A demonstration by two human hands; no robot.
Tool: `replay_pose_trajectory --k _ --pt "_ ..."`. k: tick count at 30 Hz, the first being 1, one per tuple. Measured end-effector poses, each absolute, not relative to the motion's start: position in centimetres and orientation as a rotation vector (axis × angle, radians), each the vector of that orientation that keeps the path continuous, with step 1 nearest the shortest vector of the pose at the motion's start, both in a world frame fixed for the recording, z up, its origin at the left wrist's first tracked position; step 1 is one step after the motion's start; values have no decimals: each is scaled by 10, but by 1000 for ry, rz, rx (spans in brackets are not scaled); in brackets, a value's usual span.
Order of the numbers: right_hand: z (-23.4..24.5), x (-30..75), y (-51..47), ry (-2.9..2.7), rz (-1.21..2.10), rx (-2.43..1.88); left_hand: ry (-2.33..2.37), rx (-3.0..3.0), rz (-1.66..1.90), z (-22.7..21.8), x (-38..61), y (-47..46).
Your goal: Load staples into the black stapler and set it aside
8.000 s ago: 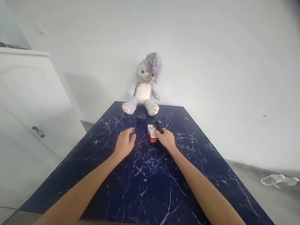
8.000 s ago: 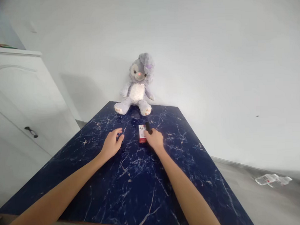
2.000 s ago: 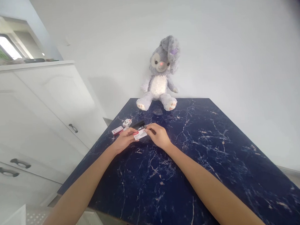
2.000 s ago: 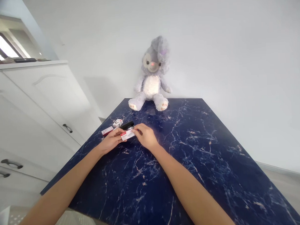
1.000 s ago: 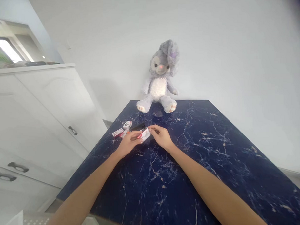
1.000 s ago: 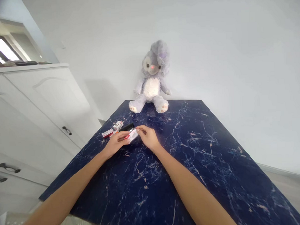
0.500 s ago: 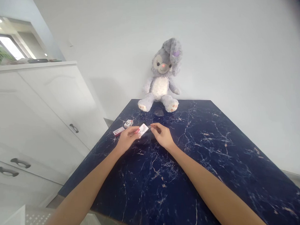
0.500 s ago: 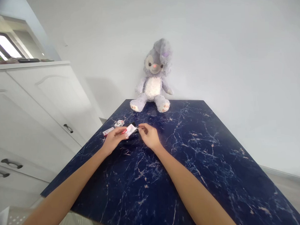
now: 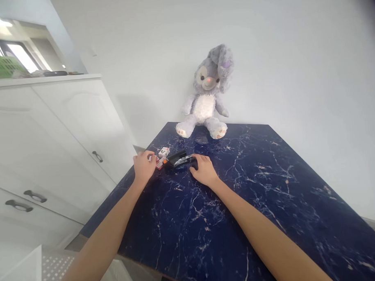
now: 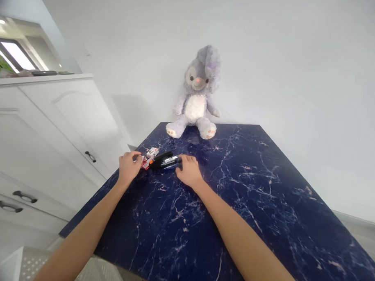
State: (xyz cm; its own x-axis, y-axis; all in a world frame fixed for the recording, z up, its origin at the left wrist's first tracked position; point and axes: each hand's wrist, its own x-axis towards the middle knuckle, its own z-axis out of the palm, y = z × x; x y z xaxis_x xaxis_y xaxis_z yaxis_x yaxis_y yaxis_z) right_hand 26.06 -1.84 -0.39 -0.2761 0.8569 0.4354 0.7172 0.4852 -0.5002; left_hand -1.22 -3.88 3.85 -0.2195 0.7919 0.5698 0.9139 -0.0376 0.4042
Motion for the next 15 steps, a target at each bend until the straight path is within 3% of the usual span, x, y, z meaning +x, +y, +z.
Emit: replay_pose_trajectory --k 8,15 --pt "-4 260 -22 -2094 250 -1348 -1865 -2394 -890 36 6 -46" --pt "4 259 -32 -2310 244 -1059 -1918 -2473 -908 33 2 -44"
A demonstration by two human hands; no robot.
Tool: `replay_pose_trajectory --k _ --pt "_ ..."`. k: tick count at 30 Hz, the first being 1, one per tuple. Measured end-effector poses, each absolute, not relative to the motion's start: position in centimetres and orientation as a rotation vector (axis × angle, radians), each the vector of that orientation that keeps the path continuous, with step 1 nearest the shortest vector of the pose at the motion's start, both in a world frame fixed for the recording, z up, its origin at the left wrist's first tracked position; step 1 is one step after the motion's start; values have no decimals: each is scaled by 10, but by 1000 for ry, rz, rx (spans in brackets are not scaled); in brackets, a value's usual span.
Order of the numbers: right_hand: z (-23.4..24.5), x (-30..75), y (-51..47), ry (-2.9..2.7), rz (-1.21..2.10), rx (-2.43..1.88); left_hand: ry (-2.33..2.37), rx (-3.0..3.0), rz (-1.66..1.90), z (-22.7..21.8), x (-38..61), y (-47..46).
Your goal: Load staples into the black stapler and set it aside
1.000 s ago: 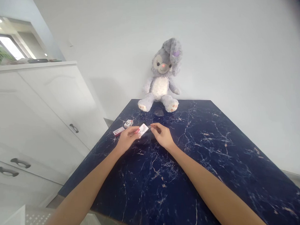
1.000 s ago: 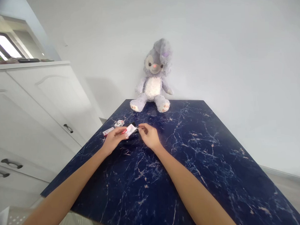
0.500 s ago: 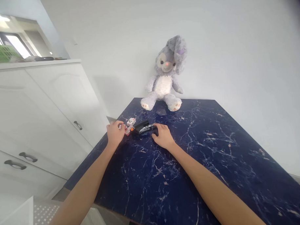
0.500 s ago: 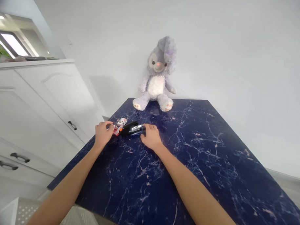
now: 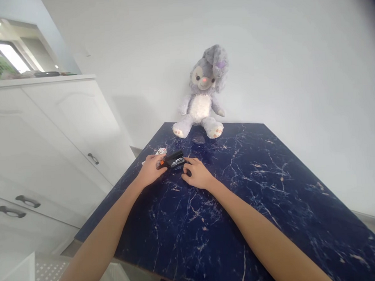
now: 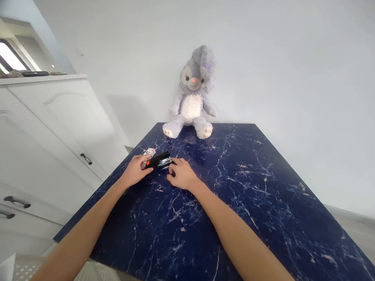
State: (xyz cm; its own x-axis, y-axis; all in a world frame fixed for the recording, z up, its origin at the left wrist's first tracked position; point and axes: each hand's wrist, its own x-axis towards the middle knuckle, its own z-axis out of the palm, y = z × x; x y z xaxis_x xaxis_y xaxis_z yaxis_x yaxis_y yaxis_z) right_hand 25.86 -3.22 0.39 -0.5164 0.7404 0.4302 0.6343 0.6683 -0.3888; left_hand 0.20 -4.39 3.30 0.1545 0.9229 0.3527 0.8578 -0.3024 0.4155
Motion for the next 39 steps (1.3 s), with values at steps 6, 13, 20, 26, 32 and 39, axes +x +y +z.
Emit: replay_pose_trajectory --k 6,13,20,26,32,39 --pt "8 262 -34 -2367 262 -988 1770 2247 918 32 3 -44" --pt "9 265 -31 -2431 288 -950 1766 2244 921 34 6 -47" --pt "3 258 -36 -2308 112 -1081 1827 2267 1100 39 -3 -42" --pt "-3 258 -30 -2224 37 -1242 2181 2195 970 32 -33 -32" --pt "-3 258 -31 -2245 28 -1245 2200 2239 982 34 -28 -35" --pt "0 258 -31 -2261 32 -1245 1822 2092 878 51 -28 -45"
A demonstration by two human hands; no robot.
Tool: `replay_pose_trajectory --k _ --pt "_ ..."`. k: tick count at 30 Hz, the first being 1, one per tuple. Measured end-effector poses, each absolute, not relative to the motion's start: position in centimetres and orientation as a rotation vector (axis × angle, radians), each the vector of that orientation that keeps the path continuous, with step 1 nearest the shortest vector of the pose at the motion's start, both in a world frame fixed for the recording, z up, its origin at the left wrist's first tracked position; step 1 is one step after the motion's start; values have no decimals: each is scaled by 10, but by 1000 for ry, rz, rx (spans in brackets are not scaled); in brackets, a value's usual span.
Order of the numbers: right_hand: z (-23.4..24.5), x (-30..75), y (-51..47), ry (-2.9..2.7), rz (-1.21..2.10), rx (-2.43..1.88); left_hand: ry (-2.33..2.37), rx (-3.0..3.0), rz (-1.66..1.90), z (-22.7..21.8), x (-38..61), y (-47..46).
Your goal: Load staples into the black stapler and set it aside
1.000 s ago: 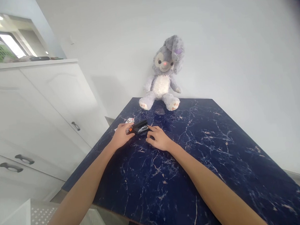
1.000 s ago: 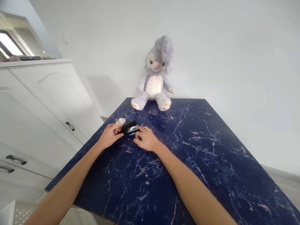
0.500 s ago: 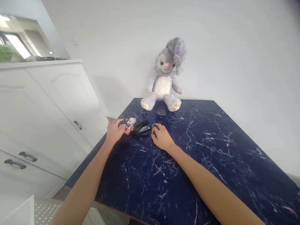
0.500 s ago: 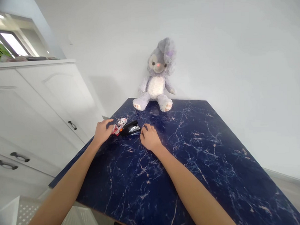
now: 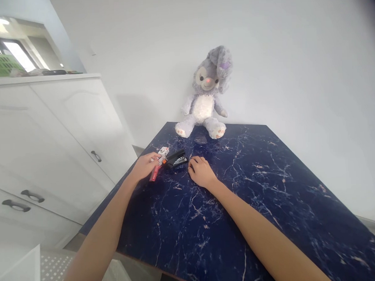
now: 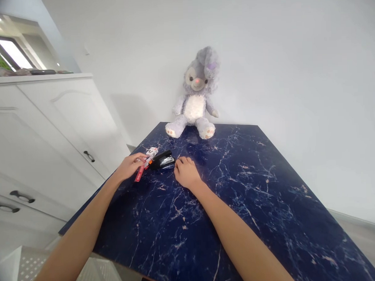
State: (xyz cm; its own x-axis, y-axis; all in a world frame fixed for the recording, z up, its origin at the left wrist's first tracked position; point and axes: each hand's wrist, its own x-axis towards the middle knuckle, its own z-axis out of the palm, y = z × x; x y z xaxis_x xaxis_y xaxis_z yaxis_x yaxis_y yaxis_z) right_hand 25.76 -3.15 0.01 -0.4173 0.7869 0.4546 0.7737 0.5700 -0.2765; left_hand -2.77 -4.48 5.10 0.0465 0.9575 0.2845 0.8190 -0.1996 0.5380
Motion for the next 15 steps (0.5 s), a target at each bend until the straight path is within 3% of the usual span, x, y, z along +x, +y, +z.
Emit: replay_pose_trajectory --k 8,15 --pt "1 258 -33 -2266 60 -1251 1815 2327 898 42 -8 -46" --pt "2 256 -35 -2314 2 -1044 1908 2390 645 23 -3 -44"
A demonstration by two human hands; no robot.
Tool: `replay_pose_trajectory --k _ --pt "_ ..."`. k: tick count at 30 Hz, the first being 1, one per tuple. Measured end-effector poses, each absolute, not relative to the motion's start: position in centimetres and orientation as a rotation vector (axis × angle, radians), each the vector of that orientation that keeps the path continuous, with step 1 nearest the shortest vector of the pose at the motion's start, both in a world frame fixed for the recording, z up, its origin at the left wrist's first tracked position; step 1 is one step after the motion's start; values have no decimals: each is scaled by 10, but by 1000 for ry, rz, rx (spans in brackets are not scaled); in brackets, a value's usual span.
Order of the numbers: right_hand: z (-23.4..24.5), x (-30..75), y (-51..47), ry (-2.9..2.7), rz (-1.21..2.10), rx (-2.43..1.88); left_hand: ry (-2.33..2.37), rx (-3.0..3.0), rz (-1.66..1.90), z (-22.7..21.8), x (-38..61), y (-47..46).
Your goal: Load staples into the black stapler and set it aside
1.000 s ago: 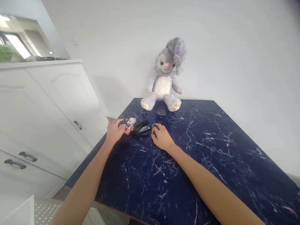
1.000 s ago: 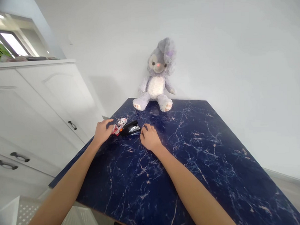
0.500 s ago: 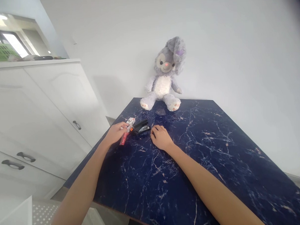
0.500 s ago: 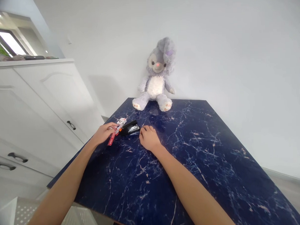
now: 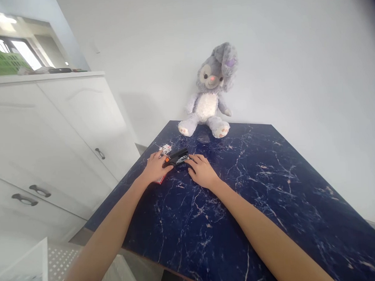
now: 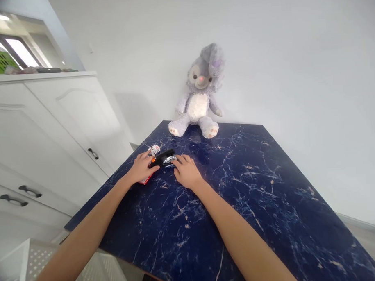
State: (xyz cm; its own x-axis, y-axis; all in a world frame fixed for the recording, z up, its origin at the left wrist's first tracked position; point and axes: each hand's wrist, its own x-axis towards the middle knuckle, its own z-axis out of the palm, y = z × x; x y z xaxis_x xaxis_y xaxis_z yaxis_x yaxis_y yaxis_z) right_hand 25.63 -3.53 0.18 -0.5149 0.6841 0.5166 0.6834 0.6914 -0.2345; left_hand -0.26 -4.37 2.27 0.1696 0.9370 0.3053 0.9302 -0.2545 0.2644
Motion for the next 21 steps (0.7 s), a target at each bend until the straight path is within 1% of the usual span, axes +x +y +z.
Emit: replay_pose_trajectory --k 8,15,21 --pt "-2 257 -31 -2305 51 -1133 1928 2394 660 24 -11 -40" --pt "-1 257 -32 -2311 74 -1139 1945 2425 449 21 -18 -36" --pt "1 257 -34 -2306 69 -1165 1930 2501 439 28 -12 -40"
